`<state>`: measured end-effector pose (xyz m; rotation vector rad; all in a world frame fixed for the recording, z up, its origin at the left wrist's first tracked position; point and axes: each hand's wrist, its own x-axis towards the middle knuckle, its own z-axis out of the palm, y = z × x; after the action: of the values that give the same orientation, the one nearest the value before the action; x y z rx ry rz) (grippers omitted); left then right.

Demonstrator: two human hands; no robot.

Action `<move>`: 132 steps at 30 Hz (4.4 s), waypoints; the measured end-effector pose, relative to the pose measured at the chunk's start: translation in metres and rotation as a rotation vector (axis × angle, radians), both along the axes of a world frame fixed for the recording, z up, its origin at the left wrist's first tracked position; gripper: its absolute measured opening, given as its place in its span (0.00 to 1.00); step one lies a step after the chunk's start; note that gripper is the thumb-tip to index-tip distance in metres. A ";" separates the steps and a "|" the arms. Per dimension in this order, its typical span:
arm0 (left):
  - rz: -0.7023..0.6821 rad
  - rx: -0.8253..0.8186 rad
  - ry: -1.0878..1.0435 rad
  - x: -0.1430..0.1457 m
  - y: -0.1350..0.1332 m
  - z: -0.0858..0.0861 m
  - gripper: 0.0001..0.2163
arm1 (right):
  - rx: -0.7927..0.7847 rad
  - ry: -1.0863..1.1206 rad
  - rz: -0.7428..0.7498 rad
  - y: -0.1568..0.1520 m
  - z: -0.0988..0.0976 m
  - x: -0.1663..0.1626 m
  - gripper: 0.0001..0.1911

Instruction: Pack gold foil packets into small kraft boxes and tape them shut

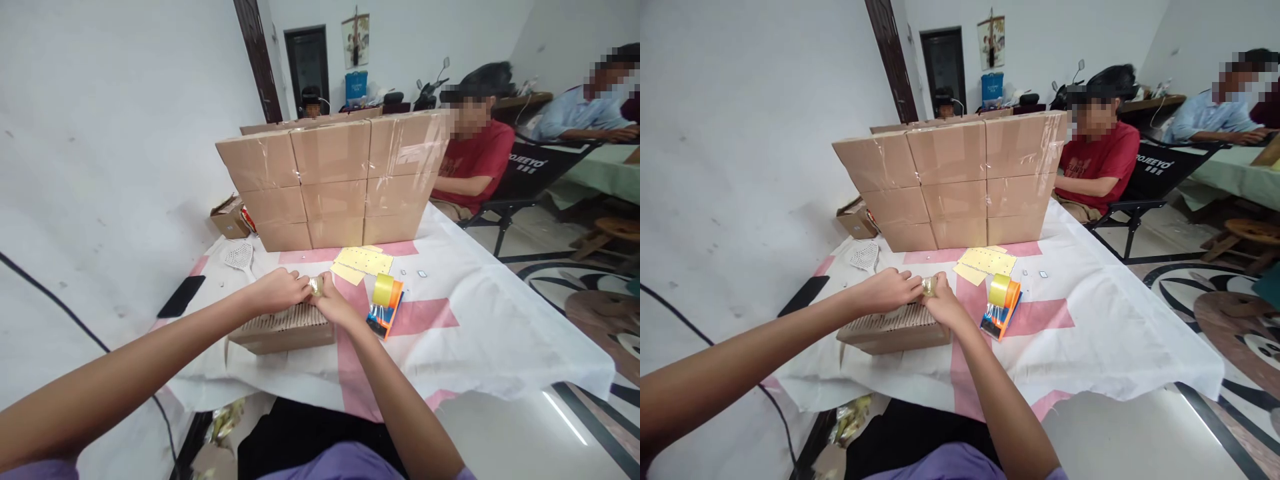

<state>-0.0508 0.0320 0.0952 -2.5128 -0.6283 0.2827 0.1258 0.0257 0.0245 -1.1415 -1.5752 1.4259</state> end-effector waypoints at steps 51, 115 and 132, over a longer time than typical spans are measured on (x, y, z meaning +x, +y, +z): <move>0.051 -0.402 -0.418 -0.011 0.015 -0.012 0.13 | 0.087 0.036 -0.021 -0.003 -0.018 -0.002 0.14; 0.319 -0.513 -1.812 -0.017 -0.023 0.035 0.18 | 0.558 -0.096 -0.211 -0.039 0.028 0.001 0.22; 0.254 -0.348 -1.630 -0.051 -0.255 -0.114 0.12 | -0.054 0.226 0.525 -0.191 -0.031 -0.051 0.28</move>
<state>-0.1014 -0.2234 -0.0188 -2.4630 -1.5082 -1.8619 0.0749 -0.1651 -0.0064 -0.5816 -1.7519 1.8663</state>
